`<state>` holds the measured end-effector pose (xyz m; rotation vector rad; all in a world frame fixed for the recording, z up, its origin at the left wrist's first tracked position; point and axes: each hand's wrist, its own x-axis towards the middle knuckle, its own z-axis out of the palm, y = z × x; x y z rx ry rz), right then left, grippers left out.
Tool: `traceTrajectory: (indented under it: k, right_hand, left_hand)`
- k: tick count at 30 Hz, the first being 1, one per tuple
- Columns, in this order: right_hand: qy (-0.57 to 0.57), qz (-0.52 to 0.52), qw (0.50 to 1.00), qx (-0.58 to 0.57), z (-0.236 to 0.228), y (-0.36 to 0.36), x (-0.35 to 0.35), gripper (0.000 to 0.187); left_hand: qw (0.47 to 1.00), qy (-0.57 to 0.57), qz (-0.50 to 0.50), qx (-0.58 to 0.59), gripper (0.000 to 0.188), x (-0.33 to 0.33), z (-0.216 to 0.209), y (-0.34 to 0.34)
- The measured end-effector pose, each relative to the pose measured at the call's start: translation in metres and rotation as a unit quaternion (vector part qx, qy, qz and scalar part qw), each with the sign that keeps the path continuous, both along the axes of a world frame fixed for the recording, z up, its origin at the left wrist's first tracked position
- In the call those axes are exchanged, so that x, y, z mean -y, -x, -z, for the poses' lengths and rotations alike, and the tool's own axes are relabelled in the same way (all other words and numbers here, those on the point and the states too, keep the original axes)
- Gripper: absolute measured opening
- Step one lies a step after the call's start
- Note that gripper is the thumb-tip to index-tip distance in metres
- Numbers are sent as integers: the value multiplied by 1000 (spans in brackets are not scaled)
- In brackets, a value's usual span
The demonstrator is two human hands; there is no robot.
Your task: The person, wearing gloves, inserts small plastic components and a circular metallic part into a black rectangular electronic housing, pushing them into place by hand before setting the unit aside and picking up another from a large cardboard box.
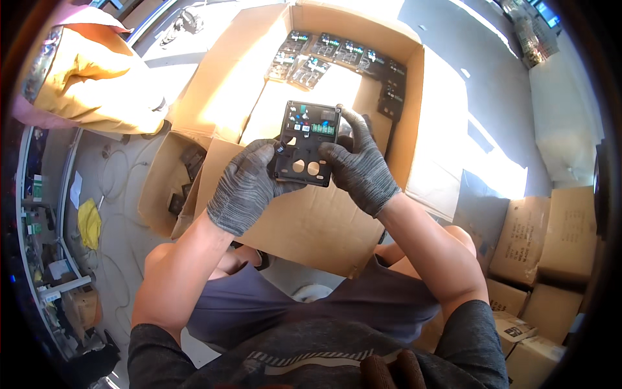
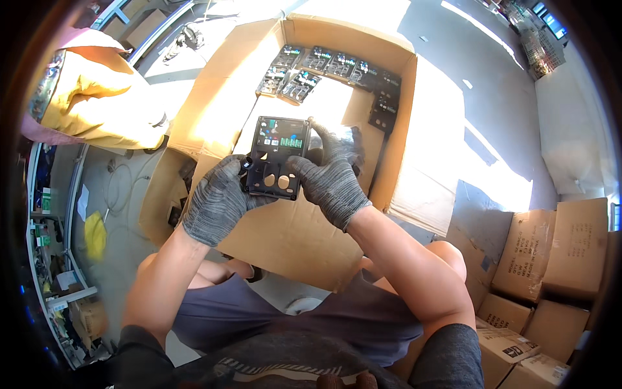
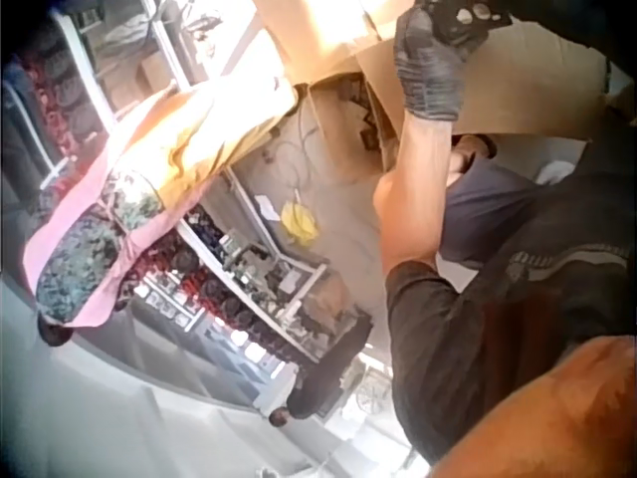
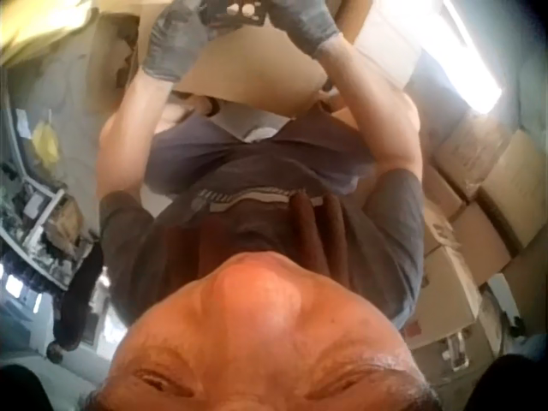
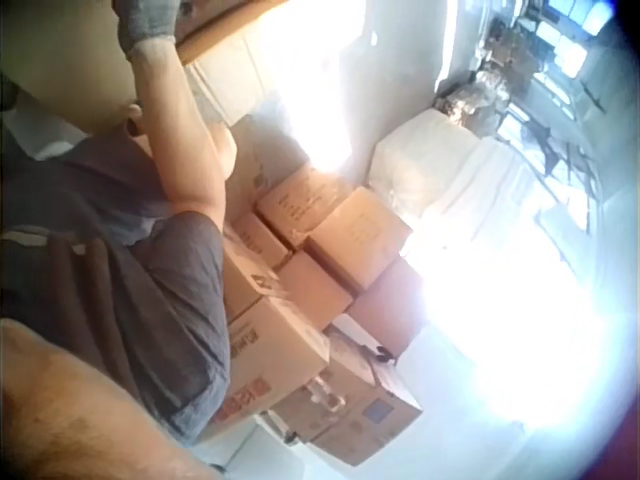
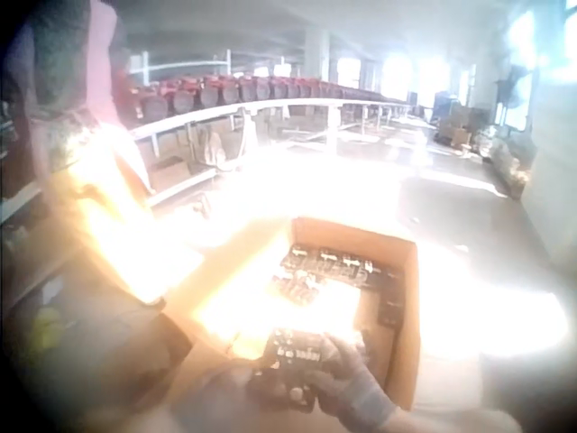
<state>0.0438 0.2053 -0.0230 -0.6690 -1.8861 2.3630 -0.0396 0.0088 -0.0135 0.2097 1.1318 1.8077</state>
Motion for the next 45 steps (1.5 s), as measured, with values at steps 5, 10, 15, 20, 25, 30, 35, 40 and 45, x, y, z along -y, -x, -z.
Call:
traceTrajectory:
  k: [5,10,15,20,25,30,35,40,45]
  right_hand:
    - [-74,-1,996,-51,-9,-5,-5,80]
    - [-102,-40,987,-114,-7,-10,-4,81]
    - [78,-115,989,-58,-20,-15,1,60]
    - [23,-214,976,23,-29,-13,-12,41]
    - [99,-156,983,-12,-26,-16,-5,43]
    - [276,-39,958,-71,-17,-11,-22,42]
    - [242,-6,955,-174,-31,-7,22,52]
    - [173,-54,968,-176,-17,-8,21,55]
    - [131,-91,979,-128,-23,-12,15,60]
  left_hand:
    - [991,81,-98,-49,34,-3,-6,0]
    - [987,45,-137,73,23,-1,11,1]
    - [883,180,-205,-382,19,-3,2,-12]
    - [882,90,-90,-454,17,4,-7,-2]
    - [929,90,-160,-320,19,12,-7,4]
    - [967,68,-200,-142,23,15,2,0]
    - [984,-15,-131,-119,26,-2,-4,-20]
    - [982,-4,-132,-131,31,3,-6,-16]
    - [986,1,-99,-136,32,11,-9,-11]
